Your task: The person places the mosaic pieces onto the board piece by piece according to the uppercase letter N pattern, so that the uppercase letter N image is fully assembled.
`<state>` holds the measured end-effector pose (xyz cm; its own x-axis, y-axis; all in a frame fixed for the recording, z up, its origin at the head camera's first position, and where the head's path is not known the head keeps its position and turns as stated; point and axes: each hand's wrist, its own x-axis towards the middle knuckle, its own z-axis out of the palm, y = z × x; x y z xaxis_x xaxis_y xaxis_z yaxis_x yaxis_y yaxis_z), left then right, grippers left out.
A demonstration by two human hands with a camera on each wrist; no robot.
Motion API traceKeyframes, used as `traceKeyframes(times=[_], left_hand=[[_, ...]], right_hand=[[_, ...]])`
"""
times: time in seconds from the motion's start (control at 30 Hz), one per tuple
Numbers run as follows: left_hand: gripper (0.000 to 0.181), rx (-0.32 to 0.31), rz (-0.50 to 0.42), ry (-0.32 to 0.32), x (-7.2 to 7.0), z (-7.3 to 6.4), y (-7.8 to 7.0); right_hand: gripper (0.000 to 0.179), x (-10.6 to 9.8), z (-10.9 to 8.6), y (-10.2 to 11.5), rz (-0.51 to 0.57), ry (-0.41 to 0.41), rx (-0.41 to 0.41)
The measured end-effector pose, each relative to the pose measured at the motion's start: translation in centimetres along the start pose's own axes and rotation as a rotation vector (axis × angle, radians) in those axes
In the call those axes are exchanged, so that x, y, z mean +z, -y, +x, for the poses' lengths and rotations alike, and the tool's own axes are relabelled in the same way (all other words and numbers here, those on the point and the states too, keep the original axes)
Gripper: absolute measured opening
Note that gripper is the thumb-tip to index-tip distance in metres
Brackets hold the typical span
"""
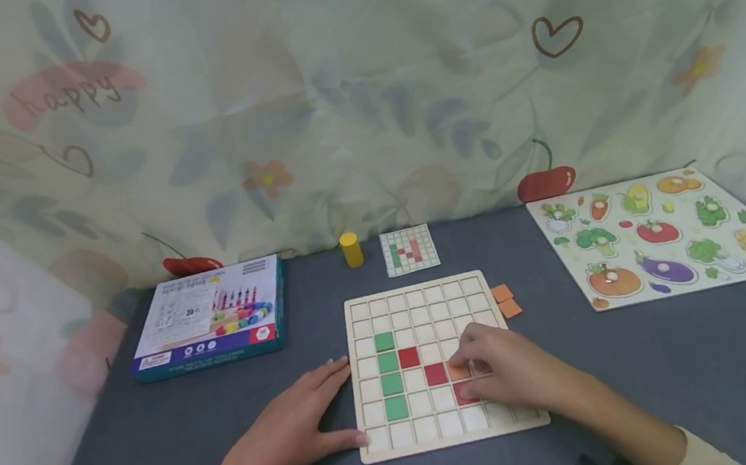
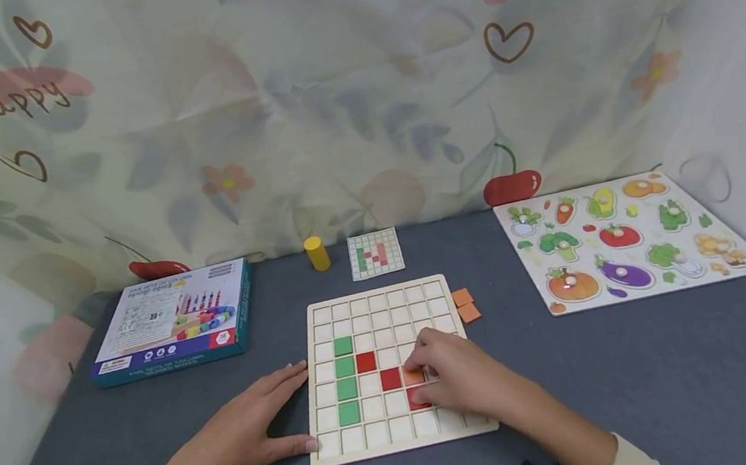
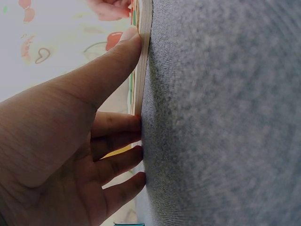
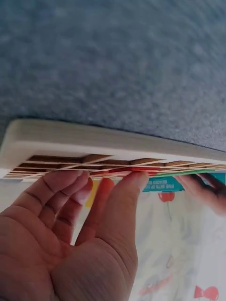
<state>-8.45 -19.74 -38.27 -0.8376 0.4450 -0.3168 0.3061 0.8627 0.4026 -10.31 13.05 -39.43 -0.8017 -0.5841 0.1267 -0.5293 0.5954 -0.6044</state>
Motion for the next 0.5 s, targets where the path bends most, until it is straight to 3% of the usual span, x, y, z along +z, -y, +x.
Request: traceKeyframes(times=[0.2, 0.37, 0.5], left_hand=[[0.103, 0.008, 0.005, -0.002, 0.0, 0.0, 0.0], [0.103, 0.01, 0.002, -0.004, 0.1, 0.0, 0.1], [0.104, 0.008, 0.002, -0.001, 0.1, 0.0, 0.1]], right_hand=[[0.019, -0.6, -0.1, -0.9, 0.019, -0.059, -0.009], [0.015, -2.5, -0.3, -2.9, -0.132, -0.179, 0.055], [0.019, -3.7, -0.6, -5.0, -0.237, -0.208, 0.123]])
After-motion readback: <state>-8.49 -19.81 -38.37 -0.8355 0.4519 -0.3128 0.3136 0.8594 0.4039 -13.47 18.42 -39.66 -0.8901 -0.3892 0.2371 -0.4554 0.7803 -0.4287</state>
